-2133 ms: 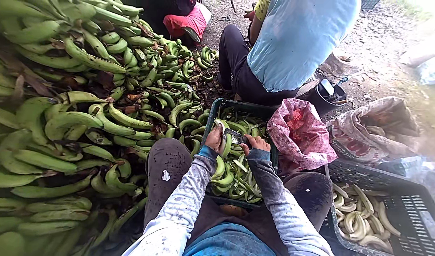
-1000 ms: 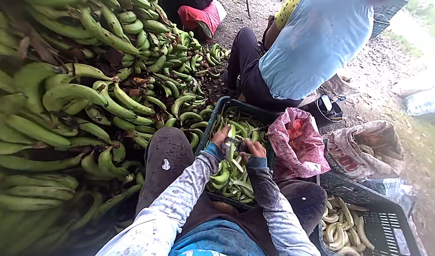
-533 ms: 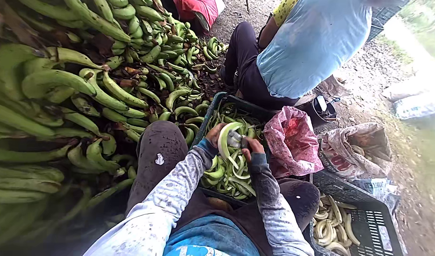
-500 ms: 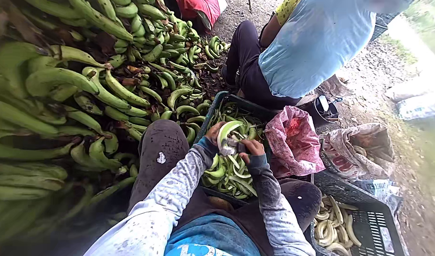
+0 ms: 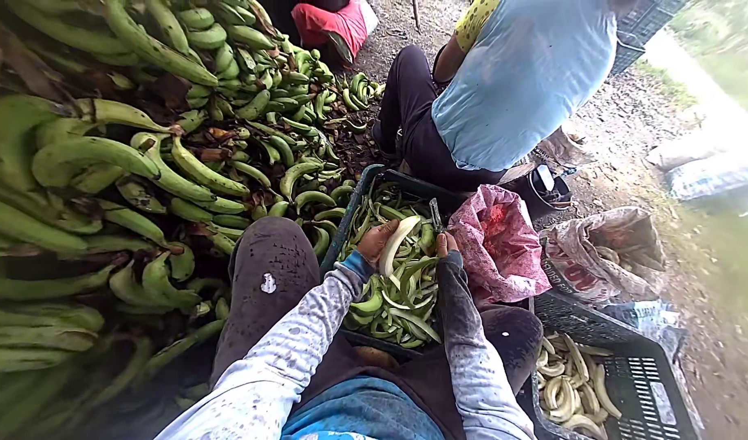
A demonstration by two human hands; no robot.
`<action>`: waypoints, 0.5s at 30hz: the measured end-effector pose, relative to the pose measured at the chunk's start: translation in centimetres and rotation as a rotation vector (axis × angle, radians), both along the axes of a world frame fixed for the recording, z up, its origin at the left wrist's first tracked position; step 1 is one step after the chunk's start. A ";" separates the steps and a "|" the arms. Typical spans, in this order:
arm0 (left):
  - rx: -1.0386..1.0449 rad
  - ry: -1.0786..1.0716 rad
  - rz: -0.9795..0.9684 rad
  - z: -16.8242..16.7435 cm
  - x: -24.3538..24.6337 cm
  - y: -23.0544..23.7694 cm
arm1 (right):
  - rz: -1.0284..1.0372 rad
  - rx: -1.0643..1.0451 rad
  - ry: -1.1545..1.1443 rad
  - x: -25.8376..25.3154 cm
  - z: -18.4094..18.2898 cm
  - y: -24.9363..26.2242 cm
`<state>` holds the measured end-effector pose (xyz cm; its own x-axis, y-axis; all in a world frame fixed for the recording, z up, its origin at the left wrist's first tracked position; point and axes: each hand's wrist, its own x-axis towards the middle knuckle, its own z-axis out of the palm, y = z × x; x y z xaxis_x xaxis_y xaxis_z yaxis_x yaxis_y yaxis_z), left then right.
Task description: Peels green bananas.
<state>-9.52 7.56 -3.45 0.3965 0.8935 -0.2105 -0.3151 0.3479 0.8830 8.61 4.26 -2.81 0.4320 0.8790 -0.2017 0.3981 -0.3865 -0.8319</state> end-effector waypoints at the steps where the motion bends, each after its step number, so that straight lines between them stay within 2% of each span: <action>1: 0.144 0.132 -0.051 0.0 -0.3 0.2 | 0.037 -0.053 -0.015 -0.5 1.1 -0.4; 4: 0.514 0.539 -0.156 -0.1 -0.5 0.9 | 0.131 0.006 -0.079 0.0 -1.2 -0.6; 6: 0.646 0.706 -0.169 -0.5 -0.5 1.0 | 0.197 0.039 -0.130 0.6 -2.7 -0.6; 8: 0.727 0.772 -0.153 -0.6 -0.5 1.0 | 0.213 0.069 -0.206 0.8 -3.7 -0.4; 10: 0.863 0.787 -0.124 -0.6 -0.7 0.7 | 0.219 -0.035 -0.188 1.4 -3.8 -0.2; 12: 1.105 0.764 -0.033 -0.8 -1.0 0.6 | 0.177 -0.155 -0.177 2.5 -4.3 0.0; 14: 1.320 0.753 0.059 -1.2 -1.3 1.0 | 0.081 -0.139 -0.114 2.6 -4.6 0.2; 15: 1.384 0.750 0.085 -1.4 -1.5 1.2 | 0.030 -0.142 -0.105 2.1 -3.7 0.0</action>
<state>-11.01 8.74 -4.82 0.5219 0.5659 0.6383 0.3472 -0.8244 0.4471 10.66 4.30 -6.47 0.4313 0.8578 -0.2794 0.4932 -0.4836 -0.7231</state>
